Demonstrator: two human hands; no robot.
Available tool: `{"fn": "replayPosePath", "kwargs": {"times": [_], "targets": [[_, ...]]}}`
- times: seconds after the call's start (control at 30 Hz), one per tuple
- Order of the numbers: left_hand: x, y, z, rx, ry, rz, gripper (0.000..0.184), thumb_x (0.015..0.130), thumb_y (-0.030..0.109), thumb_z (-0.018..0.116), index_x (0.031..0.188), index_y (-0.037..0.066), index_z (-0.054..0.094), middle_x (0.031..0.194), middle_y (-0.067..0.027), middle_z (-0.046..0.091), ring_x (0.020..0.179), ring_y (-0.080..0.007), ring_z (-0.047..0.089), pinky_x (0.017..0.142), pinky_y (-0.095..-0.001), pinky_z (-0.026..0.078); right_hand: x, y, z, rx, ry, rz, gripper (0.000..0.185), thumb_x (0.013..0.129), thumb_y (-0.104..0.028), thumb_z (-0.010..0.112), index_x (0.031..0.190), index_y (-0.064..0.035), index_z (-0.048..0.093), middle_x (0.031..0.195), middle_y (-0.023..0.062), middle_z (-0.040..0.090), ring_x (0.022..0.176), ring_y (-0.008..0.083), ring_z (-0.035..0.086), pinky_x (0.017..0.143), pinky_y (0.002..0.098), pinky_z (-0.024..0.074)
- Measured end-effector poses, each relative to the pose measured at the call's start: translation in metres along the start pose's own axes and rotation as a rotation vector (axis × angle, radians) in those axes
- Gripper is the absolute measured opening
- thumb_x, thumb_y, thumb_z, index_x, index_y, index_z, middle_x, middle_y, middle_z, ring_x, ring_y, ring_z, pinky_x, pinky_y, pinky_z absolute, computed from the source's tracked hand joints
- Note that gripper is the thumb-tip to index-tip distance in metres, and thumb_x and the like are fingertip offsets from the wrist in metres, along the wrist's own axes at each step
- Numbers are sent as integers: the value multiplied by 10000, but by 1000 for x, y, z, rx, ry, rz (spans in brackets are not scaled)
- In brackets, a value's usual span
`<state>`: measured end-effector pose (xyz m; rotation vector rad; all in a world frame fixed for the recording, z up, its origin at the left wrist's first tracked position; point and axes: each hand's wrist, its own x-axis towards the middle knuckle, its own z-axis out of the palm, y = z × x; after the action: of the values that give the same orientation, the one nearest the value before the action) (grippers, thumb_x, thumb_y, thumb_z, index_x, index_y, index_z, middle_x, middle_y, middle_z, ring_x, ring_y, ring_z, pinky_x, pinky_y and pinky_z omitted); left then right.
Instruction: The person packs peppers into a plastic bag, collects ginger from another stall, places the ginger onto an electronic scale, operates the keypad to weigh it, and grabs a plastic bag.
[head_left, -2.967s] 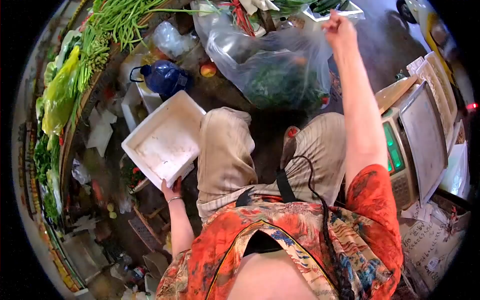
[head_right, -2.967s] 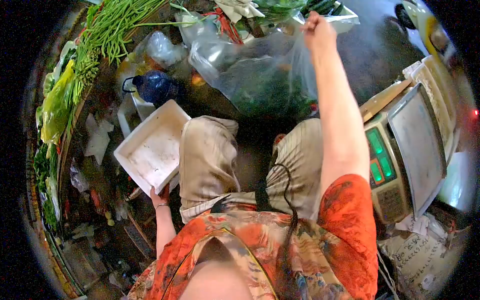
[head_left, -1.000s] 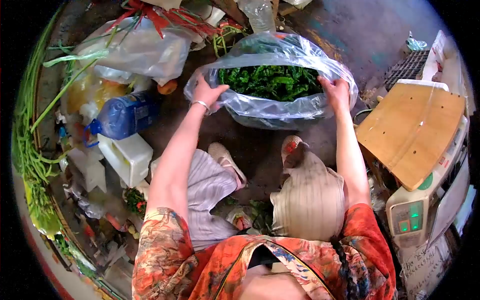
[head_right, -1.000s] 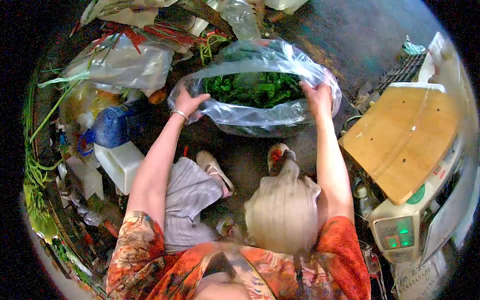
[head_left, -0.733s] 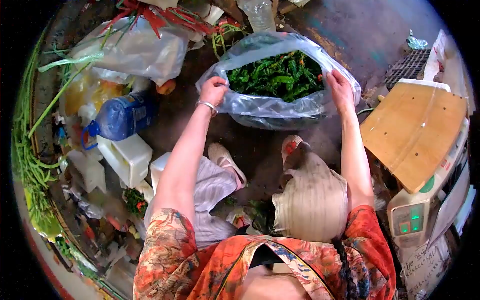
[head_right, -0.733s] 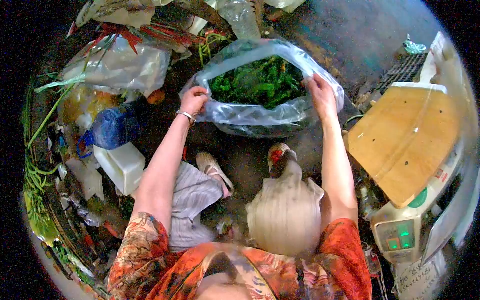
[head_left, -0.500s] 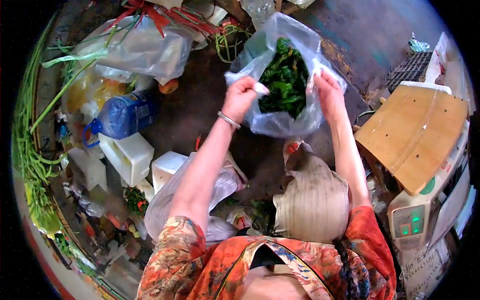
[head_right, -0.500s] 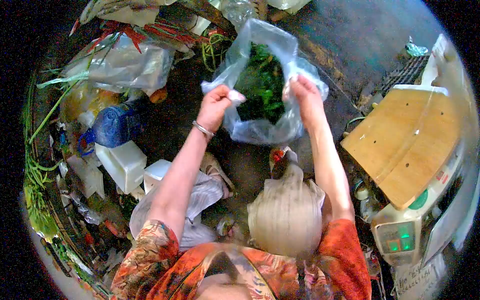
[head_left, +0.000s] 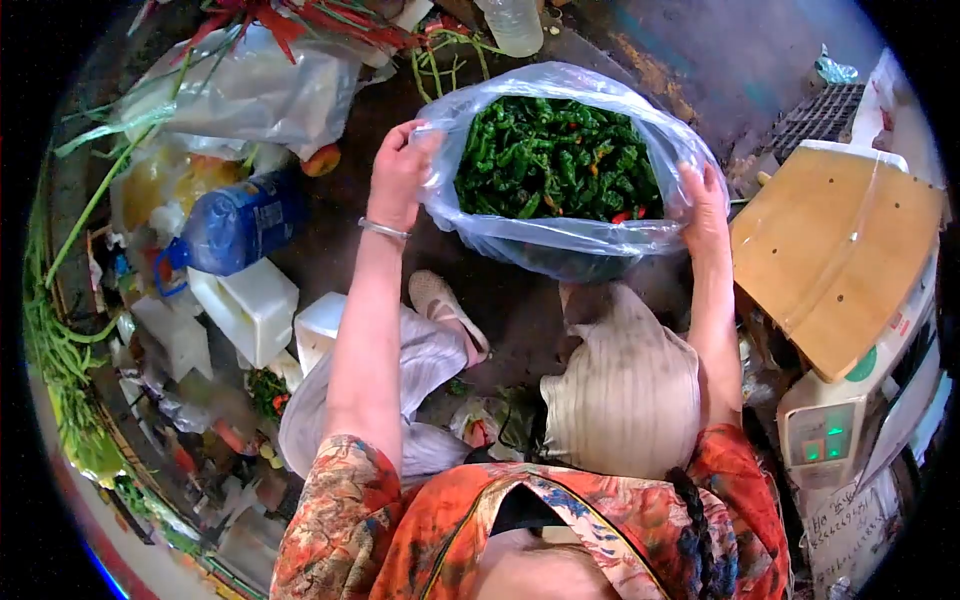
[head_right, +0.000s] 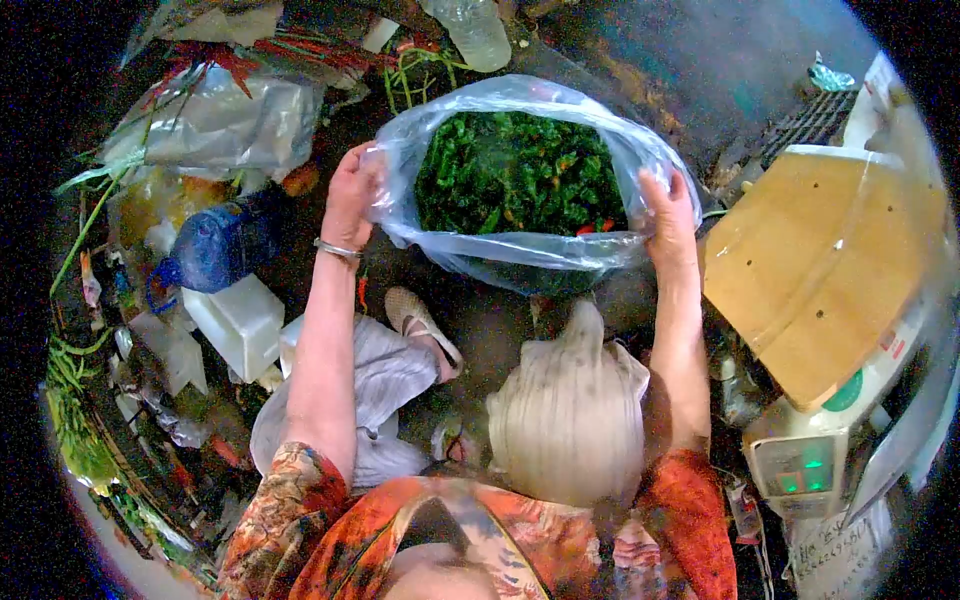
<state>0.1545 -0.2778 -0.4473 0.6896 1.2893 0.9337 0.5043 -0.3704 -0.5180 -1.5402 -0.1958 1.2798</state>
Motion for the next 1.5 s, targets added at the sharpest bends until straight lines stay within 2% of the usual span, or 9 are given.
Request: {"fn": "replayPosePath", "kwargs": {"times": [0.27,0.33,0.4,0.57,0.73,0.8,1.07,1.23,1.5], "targets": [[25,-35,-32,1089,250,511,318,730,141,683,1009,6,612,945,-64,631,795,-146,598,718,-264,472,30,25,-33,-855,26,-274,368,840,-305,572,1046,0,580,918,116,621,851,206,575,790,309,429],[35,-45,-39,853,150,328,272,790,144,635,1018,0,599,947,-80,631,794,-178,613,707,-291,492,27,19,-20,-863,26,-290,367,849,-320,562,1030,-2,591,898,111,632,841,210,590,801,314,436],[23,-33,-7,-57,-67,-109,207,842,129,580,1008,6,589,910,-80,631,763,-201,619,686,-326,517,29,17,1,-11,-201,-144,314,869,-303,537,967,-13,607,841,81,634,835,186,594,806,314,444],[19,-62,35,-38,-76,-174,137,838,113,570,950,39,595,836,-50,623,692,-170,600,597,-309,495,15,26,69,-56,-320,73,169,883,-198,502,882,-50,583,696,11,593,591,101,549,571,241,452],[51,-38,-74,-456,142,-321,166,814,96,475,903,8,584,886,-120,624,798,-266,603,735,-386,504,95,44,-41,598,-577,593,145,844,-174,496,900,-73,585,658,0,567,520,112,531,428,230,422],[64,-41,-100,-371,249,-355,198,798,95,447,897,-18,575,909,-150,619,860,-302,589,796,-423,489,65,14,-8,407,-18,533,176,844,-166,484,919,-48,591,750,39,626,613,146,593,510,258,488],[62,-30,-53,-55,-57,-161,275,774,137,622,1022,29,575,996,-76,612,908,-196,572,811,-326,460,57,15,2,87,-115,207,337,854,-197,536,1156,-53,503,1066,71,572,873,154,576,719,281,484],[67,-41,-49,520,113,104,952,611,333,795,1349,22,281,1235,-200,449,1049,-268,505,885,-354,421,20,-3,21,-305,-153,-71,647,798,-203,628,1349,-50,325,1224,147,477,1083,241,496,908,336,403],[40,-27,8,1576,262,546,798,662,456,698,1336,199,357,1299,-156,390,1184,-347,363,938,-517,306,-16,-18,46,-1103,-25,-924,569,773,-147,639,1287,-92,402,1278,199,429,1181,354,413,976,401,343]]}}
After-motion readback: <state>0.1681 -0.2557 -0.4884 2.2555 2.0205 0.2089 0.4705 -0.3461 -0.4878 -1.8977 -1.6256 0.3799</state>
